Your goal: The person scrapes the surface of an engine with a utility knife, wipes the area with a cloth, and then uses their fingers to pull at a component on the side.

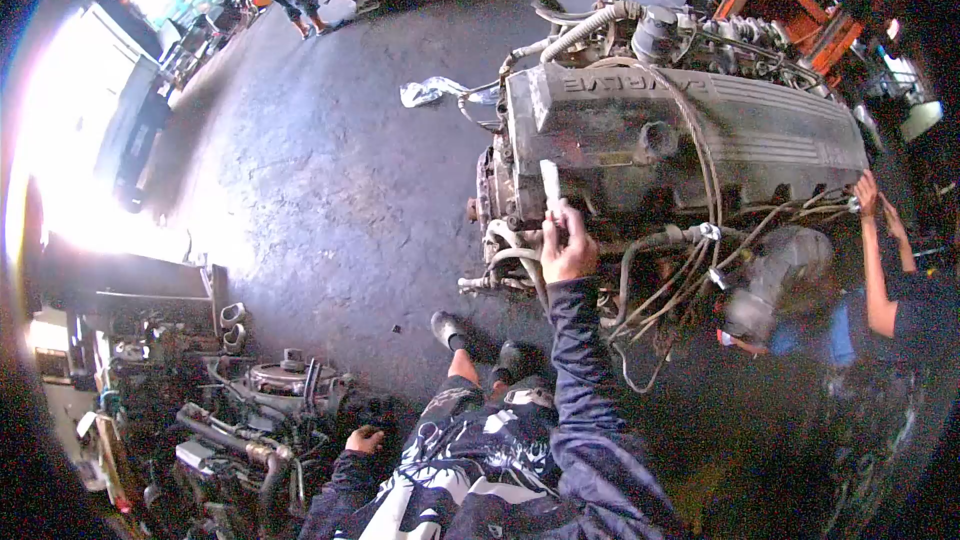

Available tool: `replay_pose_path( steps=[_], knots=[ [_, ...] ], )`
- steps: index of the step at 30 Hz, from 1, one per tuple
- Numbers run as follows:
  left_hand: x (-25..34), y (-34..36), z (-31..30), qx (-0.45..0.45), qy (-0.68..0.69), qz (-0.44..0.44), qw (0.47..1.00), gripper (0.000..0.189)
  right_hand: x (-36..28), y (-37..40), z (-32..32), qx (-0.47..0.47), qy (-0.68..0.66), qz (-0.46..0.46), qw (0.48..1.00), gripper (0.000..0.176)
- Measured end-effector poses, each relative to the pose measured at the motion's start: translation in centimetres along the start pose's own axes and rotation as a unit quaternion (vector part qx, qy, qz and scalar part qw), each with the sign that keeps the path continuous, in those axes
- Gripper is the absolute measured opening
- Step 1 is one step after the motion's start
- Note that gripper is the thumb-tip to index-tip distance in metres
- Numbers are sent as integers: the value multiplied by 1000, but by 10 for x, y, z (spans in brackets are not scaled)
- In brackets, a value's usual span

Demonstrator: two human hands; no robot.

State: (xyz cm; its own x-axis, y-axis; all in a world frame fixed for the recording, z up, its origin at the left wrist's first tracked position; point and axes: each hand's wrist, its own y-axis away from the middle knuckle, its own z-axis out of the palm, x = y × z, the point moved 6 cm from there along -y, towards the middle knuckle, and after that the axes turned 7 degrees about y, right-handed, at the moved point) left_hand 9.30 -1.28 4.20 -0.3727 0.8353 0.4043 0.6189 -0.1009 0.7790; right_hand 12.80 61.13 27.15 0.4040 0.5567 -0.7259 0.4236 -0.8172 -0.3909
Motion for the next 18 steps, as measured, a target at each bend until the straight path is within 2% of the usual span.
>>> replay_pose_path(
  steps=[1, 3, 7, 11, 12, 14, 16, 17, 18],
  knots=[
    [9, 5, -1, 8, 4, 2, 1000, 29, 2, -2, -4, 34, 2, 20, 999, 19],
    [18, 5, -1, 5, -10, 17, 1000, 28, -3, 7, 19, -100, -36, -32, 994, 22],
    [37, 14, -9, 26, -18, 15, 999, 28, -5, 10, 14, -1, -25, -26, 999, 26],
    [11, 2, -9, 32, 72, 30, 996, 27, -16, 29, 19, 3, -30, 29, 999, 27],
    [6, 1, -9, 35, 43, 24, 998, 27, 6, 32, 25, 38, -70, 72, 994, 29],
    [-1, 4, -7, 29, 16, 11, 999, 27, 26, 32, 24, 87, -80, 87, 989, 30],
    [-6, 11, -6, 22, -2, -8, 1000, 27, 29, 36, 27, 38, -96, 112, 988, 30],
    [-8, 14, -4, 15, -21, -24, 999, 26, 14, 36, 23, 9, -72, 97, 993, 28],
    [-8, 15, -4, 13, -22, -24, 999, 26, -7, 32, 13, 37, 55, 6, 998, 24]
  ],
)
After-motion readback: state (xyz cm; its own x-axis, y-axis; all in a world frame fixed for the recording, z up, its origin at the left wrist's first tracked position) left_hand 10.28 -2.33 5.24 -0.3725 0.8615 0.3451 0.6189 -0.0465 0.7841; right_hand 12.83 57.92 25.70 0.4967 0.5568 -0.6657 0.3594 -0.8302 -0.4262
